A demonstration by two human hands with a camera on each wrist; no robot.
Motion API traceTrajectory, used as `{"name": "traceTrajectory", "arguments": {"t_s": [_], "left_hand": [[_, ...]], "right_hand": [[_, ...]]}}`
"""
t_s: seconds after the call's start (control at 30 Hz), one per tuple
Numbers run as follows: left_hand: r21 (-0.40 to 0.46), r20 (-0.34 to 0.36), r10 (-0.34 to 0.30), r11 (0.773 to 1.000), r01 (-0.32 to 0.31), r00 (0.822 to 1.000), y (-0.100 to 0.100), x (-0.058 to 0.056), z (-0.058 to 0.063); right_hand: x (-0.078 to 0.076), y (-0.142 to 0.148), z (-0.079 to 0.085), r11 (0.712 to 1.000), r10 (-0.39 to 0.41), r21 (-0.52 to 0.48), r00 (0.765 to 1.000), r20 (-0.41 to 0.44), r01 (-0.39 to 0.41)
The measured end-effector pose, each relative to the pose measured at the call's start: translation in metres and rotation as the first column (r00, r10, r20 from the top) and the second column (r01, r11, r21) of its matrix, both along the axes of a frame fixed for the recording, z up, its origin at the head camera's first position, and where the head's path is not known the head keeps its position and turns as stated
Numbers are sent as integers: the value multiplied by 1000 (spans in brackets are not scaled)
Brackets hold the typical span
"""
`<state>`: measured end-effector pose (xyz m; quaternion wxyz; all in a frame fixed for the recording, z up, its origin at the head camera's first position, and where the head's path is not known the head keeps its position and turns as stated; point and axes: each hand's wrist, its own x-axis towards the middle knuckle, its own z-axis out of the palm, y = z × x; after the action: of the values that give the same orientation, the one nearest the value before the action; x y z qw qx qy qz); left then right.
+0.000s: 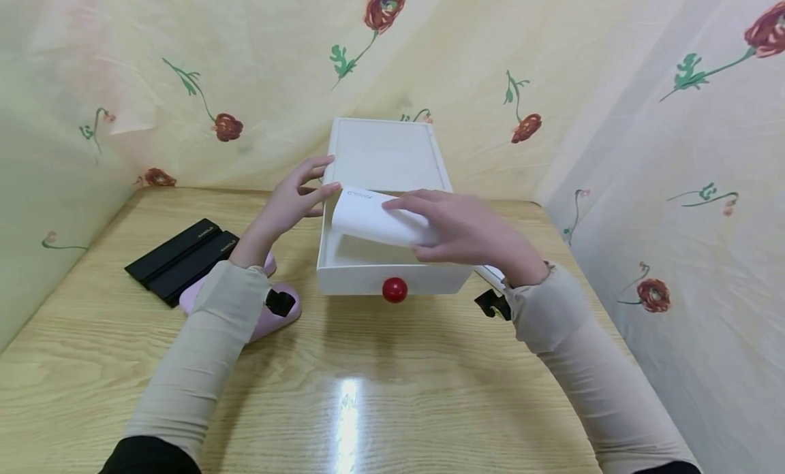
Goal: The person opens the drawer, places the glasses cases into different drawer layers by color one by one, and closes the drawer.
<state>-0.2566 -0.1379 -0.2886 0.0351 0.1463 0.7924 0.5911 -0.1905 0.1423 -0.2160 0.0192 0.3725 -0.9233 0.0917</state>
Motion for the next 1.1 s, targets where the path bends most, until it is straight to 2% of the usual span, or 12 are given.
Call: {"name": "traceTrajectory", "arguments": {"t_s": [0.23, 0.67, 1.1], "left_hand": [[5, 1, -5, 1000, 5, 1000, 0, -1, 0], [-4, -3, -5, 1000, 4, 1000, 0, -1, -1], [-8, -10, -6, 1000, 6, 1000, -1, -3, -2]], "right_hand": [[-6, -7, -9, 999, 40, 28, 999, 16, -41], [-17, -11, -27, 996, -15, 87, 996, 92, 7], [-25, -12, -31, 992, -20, 124, 998, -64, 28]]}}
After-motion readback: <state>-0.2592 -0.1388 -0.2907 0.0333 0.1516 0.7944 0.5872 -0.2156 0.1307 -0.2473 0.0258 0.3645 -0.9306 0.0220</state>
